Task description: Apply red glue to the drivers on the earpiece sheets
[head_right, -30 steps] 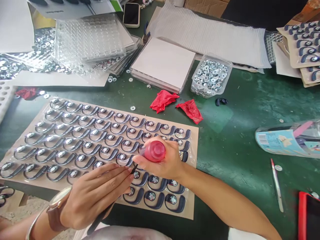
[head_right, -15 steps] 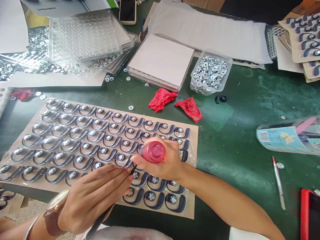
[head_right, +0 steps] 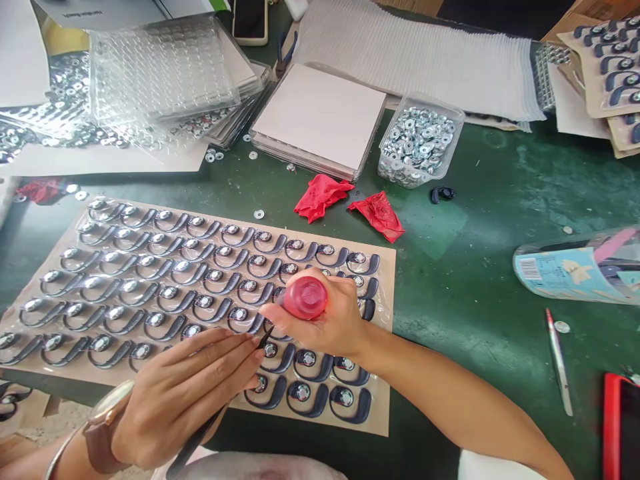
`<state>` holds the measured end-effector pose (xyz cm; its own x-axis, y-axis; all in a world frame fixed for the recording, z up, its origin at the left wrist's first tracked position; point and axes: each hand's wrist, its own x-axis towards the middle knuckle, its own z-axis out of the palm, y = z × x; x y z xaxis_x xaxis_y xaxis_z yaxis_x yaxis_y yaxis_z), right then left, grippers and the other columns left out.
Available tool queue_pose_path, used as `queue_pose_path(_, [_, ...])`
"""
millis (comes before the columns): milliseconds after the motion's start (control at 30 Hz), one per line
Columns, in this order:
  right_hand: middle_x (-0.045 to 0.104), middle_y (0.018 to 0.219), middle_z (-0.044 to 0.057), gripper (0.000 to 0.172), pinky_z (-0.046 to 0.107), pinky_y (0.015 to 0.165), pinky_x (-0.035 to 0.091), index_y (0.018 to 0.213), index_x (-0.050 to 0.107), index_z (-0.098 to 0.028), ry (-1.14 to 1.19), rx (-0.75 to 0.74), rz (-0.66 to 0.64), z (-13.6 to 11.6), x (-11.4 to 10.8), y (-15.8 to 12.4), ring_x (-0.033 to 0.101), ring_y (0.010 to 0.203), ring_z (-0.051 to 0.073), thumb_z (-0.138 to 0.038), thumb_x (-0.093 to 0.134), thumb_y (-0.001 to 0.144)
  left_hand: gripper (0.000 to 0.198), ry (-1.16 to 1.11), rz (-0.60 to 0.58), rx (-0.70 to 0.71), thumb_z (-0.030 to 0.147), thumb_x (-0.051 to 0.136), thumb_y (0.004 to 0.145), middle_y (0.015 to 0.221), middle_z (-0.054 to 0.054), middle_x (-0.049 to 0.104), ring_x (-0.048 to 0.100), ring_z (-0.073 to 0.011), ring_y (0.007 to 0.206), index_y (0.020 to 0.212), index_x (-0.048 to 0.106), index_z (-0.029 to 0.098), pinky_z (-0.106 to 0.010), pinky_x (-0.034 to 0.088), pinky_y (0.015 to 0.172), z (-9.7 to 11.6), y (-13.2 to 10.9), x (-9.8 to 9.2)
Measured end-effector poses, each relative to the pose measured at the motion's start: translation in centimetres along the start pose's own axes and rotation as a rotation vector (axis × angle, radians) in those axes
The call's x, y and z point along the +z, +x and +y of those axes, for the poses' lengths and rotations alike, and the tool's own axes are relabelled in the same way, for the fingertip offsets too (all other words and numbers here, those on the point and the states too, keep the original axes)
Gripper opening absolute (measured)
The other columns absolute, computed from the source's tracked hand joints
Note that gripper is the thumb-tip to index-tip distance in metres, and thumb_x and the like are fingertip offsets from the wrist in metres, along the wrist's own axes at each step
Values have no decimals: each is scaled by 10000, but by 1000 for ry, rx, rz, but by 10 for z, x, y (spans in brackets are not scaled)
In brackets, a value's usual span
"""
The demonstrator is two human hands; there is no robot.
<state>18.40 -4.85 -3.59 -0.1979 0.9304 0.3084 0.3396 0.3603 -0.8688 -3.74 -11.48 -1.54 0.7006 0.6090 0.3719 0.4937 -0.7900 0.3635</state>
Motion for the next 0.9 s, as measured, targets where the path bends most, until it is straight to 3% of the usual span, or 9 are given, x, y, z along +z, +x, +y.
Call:
queue_pose_path(300, [650, 567, -4, 193, 271, 546, 548, 757, 647, -207, -25, 161, -77, -4, -8, 1, 635, 525, 149, -384, 670, 829, 243, -67, -12, -42, 103, 538, 884, 1033, -80, 735, 695, -184, 960, 1094, 660, 106, -347, 544, 964, -9, 14, -10])
queue_pose_path(433, [651, 570, 3, 201, 279, 538, 549, 775, 645, -205, 5, 147, -56, -3, -6, -1, 638, 526, 158, -399, 679, 818, 271, -124, -42, -45, 104, 514, 871, 1039, -96, 729, 690, -195, 951, 1110, 642, 98, -364, 551, 926, -13, 17, -14])
queue_pose_path(900, [673, 605, 3, 220, 293, 553, 568, 855, 665, -185, 136, 187, -123, -3, -4, -3, 651, 549, 160, -389, 721, 796, 251, -342, 59, -235, 30, 598, 846, 949, -40, 741, 682, -138, 843, 1054, 641, 162, -314, 542, 847, -25, 28, -15])
